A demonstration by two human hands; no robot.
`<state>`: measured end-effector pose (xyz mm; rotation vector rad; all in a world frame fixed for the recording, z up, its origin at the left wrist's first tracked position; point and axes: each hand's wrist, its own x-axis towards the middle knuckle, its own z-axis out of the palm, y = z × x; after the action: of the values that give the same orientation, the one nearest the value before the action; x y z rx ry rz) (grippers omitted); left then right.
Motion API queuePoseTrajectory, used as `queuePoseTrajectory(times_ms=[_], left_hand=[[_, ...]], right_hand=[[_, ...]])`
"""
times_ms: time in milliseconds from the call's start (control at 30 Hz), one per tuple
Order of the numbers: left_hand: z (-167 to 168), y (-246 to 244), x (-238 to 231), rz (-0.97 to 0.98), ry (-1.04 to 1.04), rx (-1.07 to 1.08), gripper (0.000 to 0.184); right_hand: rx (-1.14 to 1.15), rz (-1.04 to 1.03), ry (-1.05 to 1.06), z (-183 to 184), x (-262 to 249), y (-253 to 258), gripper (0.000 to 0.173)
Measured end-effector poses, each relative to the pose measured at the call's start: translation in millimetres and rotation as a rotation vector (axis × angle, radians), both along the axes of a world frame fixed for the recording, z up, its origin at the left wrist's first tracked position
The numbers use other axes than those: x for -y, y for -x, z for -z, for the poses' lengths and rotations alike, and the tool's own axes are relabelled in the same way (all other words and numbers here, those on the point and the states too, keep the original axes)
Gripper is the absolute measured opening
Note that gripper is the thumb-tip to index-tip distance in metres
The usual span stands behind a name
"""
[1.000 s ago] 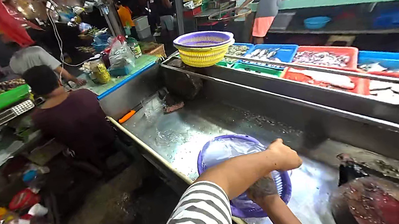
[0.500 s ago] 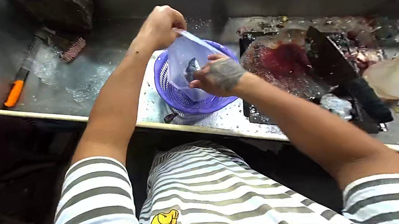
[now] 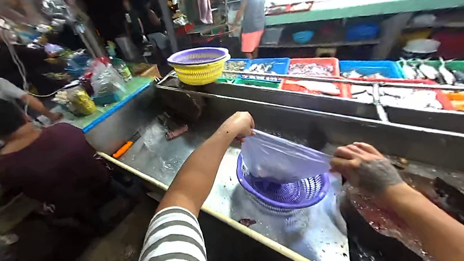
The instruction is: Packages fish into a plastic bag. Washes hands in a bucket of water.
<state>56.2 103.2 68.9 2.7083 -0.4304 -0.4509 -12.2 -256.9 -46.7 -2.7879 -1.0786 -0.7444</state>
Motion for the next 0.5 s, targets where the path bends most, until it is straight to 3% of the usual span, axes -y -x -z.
queuePoseTrajectory(times_ms=[167,233,333,400,467,500], left_hand=[[-46,-9,-13,-0.184,0.337,0.14,0.023],[-53,-1,-7,-0.201,0.287,0.213,0.024],[-50,9,4,-0.106,0.115,0.323,0.02],[-44,12,6,-0.019,0.061,0.386,0.018],[-34,17,5,0.04,0.101,0.386,0.018],[-28,18,7,0.052,0.135,0.379,0.017]], right_hand=[[0.011,0.181,-0.33,-76,1,-17,0.03],[0.0,0.246,-0.431,-89,-7,-16,0.032],[-0.082,0.276,-0.514,-84,-13,-25,0.031],[-0.206,0.278,-0.678,-76,-21,-29,0.036],[-0.443,0.151,-0.93,-55,-33,-22,0.053],[-0.569,0.065,-1.064,-39,-40,-16,0.07]])
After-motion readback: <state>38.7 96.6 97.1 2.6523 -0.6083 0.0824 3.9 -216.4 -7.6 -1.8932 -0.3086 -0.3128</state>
